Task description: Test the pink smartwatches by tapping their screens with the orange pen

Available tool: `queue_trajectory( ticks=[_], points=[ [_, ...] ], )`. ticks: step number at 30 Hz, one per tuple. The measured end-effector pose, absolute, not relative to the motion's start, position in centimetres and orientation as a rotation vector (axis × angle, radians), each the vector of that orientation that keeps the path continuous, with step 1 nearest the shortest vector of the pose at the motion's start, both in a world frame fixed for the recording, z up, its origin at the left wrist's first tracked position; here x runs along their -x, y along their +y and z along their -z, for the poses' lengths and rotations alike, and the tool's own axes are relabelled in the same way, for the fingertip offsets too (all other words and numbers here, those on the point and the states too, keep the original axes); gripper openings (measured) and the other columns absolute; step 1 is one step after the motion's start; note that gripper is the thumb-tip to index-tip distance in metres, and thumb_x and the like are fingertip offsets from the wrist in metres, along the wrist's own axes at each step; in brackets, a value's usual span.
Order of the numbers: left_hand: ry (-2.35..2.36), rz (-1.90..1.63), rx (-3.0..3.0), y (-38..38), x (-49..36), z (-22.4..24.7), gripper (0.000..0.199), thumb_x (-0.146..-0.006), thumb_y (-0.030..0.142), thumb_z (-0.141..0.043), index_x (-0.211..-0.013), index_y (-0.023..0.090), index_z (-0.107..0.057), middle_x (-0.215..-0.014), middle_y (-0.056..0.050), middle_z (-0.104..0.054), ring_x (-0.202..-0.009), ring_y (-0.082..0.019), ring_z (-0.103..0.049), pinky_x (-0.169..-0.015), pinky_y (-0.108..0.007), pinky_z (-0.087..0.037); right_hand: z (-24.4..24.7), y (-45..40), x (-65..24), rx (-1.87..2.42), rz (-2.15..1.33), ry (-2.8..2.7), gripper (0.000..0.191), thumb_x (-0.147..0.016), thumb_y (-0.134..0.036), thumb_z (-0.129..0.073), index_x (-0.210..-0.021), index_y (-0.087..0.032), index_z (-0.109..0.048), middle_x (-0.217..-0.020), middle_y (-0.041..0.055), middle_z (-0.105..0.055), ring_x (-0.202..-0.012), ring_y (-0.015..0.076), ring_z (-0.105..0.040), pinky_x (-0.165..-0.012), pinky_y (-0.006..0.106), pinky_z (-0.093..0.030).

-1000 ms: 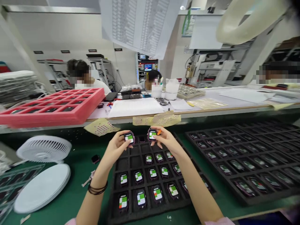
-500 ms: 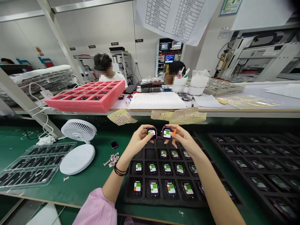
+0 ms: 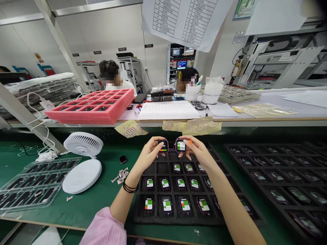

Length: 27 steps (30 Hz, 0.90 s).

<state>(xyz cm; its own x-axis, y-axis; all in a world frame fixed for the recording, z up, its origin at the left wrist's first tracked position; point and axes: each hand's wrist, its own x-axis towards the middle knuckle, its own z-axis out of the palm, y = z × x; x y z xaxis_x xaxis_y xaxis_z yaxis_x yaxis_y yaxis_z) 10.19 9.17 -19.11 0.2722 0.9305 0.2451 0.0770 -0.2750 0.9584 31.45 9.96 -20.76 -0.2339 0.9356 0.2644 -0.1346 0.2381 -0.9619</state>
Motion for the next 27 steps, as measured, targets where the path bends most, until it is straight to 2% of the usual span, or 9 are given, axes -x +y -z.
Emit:
queue_trajectory(
  ticks=[6, 10, 14, 17, 20, 23, 27],
  points=[
    [0.944, -1.119, -1.612, 9.2, -10.1, 19.3, 0.033, -0.088, 0.039, -0.054, -0.114, 0.019, -0.052, -0.1, -0.007, -0.065, -0.069, -0.013, -0.065, -0.051, -0.02, -0.04, 20.4, 9.5, -31.4, 0.776, -1.268, -1.458, 0.034, -0.087, -0.038, -0.059, -0.116, -0.022, -0.057, -0.1, 0.0092, -0.061, -0.069, 0.0209, -0.071, -0.038, 0.021, -0.04],
    [0.932, -1.152, -1.611, 9.5, -10.1, 19.6, 0.036, -0.089, 0.043, -0.052, -0.113, 0.017, -0.054, -0.093, -0.006, -0.065, -0.065, -0.013, -0.064, -0.05, -0.02, -0.04, 20.4, 9.4, -31.4, 0.781, -1.258, -1.494, 0.035, -0.086, -0.038, -0.059, -0.118, -0.022, -0.056, -0.108, 0.0113, -0.06, -0.069, 0.0202, -0.071, -0.038, 0.022, -0.042],
    [0.898, -1.164, -1.567, 9.7, -10.0, 19.4, 0.04, -0.088, 0.046, -0.053, -0.113, 0.016, -0.055, -0.085, -0.005, -0.065, -0.064, -0.014, -0.064, -0.049, -0.021, -0.04, 20.5, 9.5, -31.4, 0.793, -1.251, -1.496, 0.038, -0.084, -0.037, -0.062, -0.118, -0.021, -0.055, -0.106, 0.0107, -0.06, -0.067, 0.0193, -0.07, -0.038, 0.022, -0.042],
    [0.783, -1.084, -1.48, 9.3, -9.5, 18.7, 0.043, -0.084, 0.041, -0.06, -0.12, 0.018, -0.053, -0.097, -0.008, -0.065, -0.07, -0.015, -0.064, -0.052, -0.021, -0.042, 20.5, 9.5, -31.4, 0.799, -1.242, -1.493, 0.037, -0.084, -0.037, -0.063, -0.117, -0.021, -0.056, -0.103, 0.0092, -0.061, -0.065, 0.0176, -0.069, -0.038, 0.021, -0.041],
    [0.639, -1.035, -1.409, 8.7, -9.0, 18.2, 0.058, -0.076, 0.032, -0.071, -0.129, 0.022, -0.049, -0.108, -0.01, -0.063, -0.079, -0.016, -0.063, -0.057, -0.022, -0.043, 20.6, 9.6, -31.4, 0.812, -1.235, -1.488, 0.037, -0.085, -0.039, -0.061, -0.116, -0.021, -0.057, -0.099, 0.0086, -0.062, -0.062, 0.017, -0.069, -0.038, 0.022, -0.04],
    [0.565, -1.041, -1.371, 8.3, -8.7, 18.0, 0.068, -0.07, 0.03, -0.077, -0.132, 0.023, -0.049, -0.106, -0.01, -0.063, -0.079, -0.016, -0.061, -0.059, -0.023, -0.043, 20.7, 9.8, -31.3, 0.806, -1.239, -1.465, 0.038, -0.084, -0.041, -0.062, -0.115, -0.02, -0.057, -0.093, 0.0078, -0.063, -0.063, 0.0188, -0.069, -0.037, 0.022, -0.038],
    [0.597, -1.069, -1.393, 8.2, -8.9, 18.0, 0.065, -0.071, 0.028, -0.076, -0.131, 0.023, -0.05, -0.104, -0.009, -0.065, -0.079, -0.016, -0.062, -0.064, -0.025, -0.046, 20.8, 9.8, -31.2, 0.818, -1.222, -1.443, 0.036, -0.082, -0.039, -0.066, -0.111, -0.02, -0.058, -0.088, 0.0052, -0.063, -0.058, 0.0165, -0.068, -0.037, 0.021, -0.036]
  ],
)
